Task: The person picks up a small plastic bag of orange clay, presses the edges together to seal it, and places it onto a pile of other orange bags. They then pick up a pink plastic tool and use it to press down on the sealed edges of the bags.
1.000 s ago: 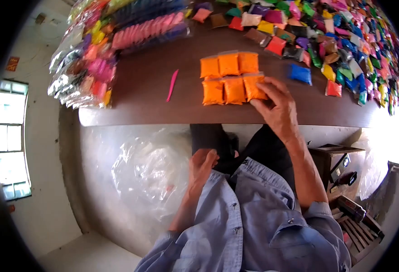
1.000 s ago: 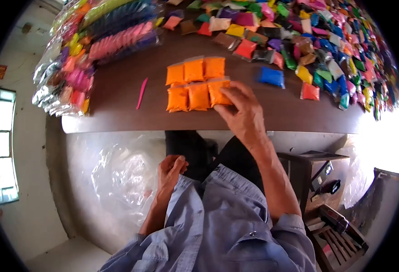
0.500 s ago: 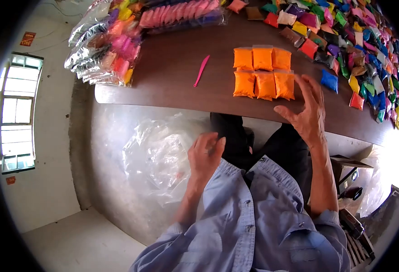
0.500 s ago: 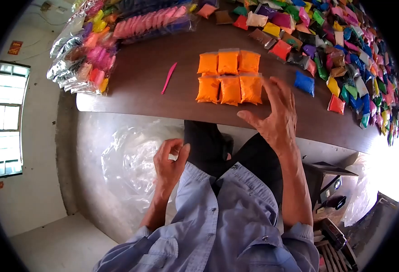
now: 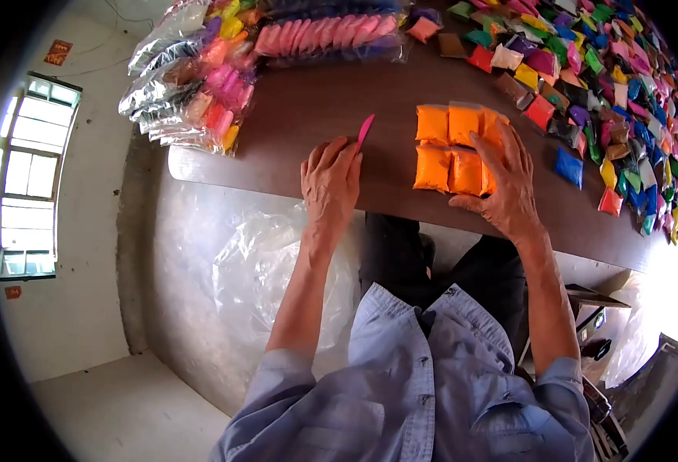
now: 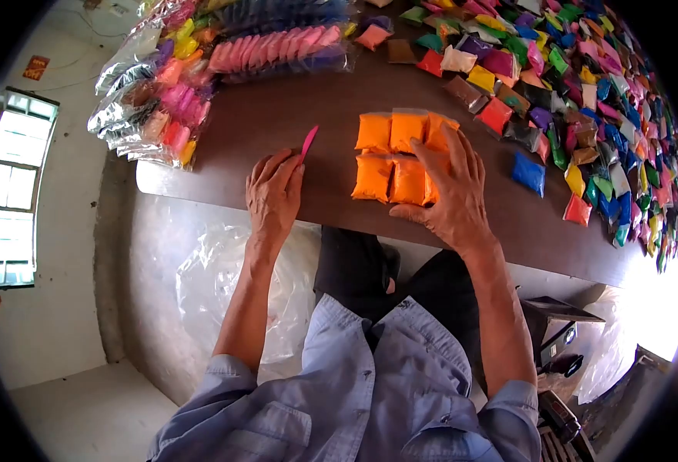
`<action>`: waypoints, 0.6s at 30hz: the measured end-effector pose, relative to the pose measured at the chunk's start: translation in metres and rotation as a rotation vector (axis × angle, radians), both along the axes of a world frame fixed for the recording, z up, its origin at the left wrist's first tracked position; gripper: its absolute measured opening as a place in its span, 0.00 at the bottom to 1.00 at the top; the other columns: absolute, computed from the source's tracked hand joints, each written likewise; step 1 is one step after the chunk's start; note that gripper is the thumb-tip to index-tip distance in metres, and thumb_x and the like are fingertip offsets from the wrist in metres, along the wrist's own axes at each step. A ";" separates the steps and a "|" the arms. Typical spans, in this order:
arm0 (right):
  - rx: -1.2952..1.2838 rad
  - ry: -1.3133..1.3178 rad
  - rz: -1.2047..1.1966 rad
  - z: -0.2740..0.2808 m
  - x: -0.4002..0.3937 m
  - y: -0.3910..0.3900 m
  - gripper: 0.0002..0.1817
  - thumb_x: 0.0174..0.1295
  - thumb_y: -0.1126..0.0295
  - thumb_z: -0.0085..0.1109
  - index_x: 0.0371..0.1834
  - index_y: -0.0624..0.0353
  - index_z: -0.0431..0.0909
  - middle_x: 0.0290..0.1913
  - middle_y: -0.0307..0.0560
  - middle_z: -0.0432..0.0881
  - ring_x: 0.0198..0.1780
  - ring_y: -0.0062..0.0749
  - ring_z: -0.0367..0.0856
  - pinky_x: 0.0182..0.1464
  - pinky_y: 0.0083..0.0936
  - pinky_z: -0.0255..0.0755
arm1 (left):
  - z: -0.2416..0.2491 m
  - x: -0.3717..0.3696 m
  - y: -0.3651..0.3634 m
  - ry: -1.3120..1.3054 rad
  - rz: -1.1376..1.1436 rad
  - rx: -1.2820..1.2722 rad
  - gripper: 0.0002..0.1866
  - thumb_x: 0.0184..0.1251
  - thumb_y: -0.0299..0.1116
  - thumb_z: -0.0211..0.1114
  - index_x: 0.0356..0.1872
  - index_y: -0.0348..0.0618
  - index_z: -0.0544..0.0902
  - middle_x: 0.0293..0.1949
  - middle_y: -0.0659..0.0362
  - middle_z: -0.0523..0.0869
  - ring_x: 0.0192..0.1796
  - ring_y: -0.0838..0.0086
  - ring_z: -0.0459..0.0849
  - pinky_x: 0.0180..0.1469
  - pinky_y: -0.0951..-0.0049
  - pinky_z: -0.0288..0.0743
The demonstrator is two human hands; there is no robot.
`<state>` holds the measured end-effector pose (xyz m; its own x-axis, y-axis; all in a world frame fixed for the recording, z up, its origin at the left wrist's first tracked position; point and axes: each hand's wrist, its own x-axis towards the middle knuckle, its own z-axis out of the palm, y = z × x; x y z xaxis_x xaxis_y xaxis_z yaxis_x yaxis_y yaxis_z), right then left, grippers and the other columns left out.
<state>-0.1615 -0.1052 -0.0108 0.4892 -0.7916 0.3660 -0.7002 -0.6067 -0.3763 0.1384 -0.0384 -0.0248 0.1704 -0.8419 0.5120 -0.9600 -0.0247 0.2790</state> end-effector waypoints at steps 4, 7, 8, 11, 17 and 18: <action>-0.007 -0.029 -0.001 0.001 0.010 0.001 0.48 0.44 0.44 0.84 0.71 0.47 0.78 0.81 0.54 0.56 0.81 0.58 0.54 0.81 0.54 0.51 | 0.004 0.008 -0.009 0.008 -0.053 -0.023 0.06 0.70 0.31 0.69 0.43 0.43 0.91 0.47 0.59 0.89 0.52 0.59 0.87 0.56 0.60 0.80; 0.009 -0.068 0.008 -0.002 0.022 0.001 0.47 0.42 0.49 0.86 0.70 0.46 0.79 0.81 0.51 0.56 0.81 0.57 0.54 0.81 0.54 0.52 | 0.010 0.019 -0.012 -0.041 -0.031 -0.039 0.06 0.71 0.30 0.69 0.42 0.42 0.91 0.45 0.56 0.88 0.47 0.58 0.87 0.50 0.61 0.82; 0.008 -0.084 0.013 -0.003 0.026 0.001 0.47 0.42 0.51 0.87 0.70 0.46 0.79 0.81 0.50 0.56 0.81 0.56 0.54 0.81 0.54 0.53 | 0.010 0.025 -0.011 -0.040 -0.030 -0.038 0.06 0.71 0.30 0.69 0.42 0.42 0.91 0.45 0.56 0.88 0.47 0.58 0.87 0.50 0.61 0.82; 0.022 -0.071 0.008 0.000 0.043 0.002 0.46 0.42 0.52 0.87 0.69 0.47 0.80 0.81 0.50 0.56 0.81 0.57 0.55 0.81 0.56 0.53 | 0.011 0.048 -0.005 -0.024 0.007 -0.002 0.04 0.69 0.28 0.69 0.40 0.40 0.89 0.44 0.55 0.87 0.48 0.56 0.86 0.50 0.59 0.82; 0.003 -0.116 0.035 -0.007 0.093 -0.007 0.44 0.43 0.51 0.87 0.67 0.47 0.81 0.79 0.51 0.57 0.80 0.59 0.56 0.79 0.57 0.55 | 0.010 0.074 0.003 0.052 0.021 -0.011 0.05 0.71 0.27 0.67 0.43 0.40 0.89 0.44 0.54 0.87 0.48 0.55 0.87 0.52 0.58 0.81; 0.002 -0.118 0.041 -0.008 0.102 -0.009 0.44 0.43 0.51 0.87 0.67 0.47 0.81 0.79 0.51 0.57 0.80 0.59 0.56 0.79 0.57 0.55 | 0.009 0.077 0.003 0.051 0.027 -0.014 0.05 0.71 0.27 0.67 0.43 0.40 0.89 0.44 0.54 0.87 0.48 0.55 0.87 0.52 0.58 0.81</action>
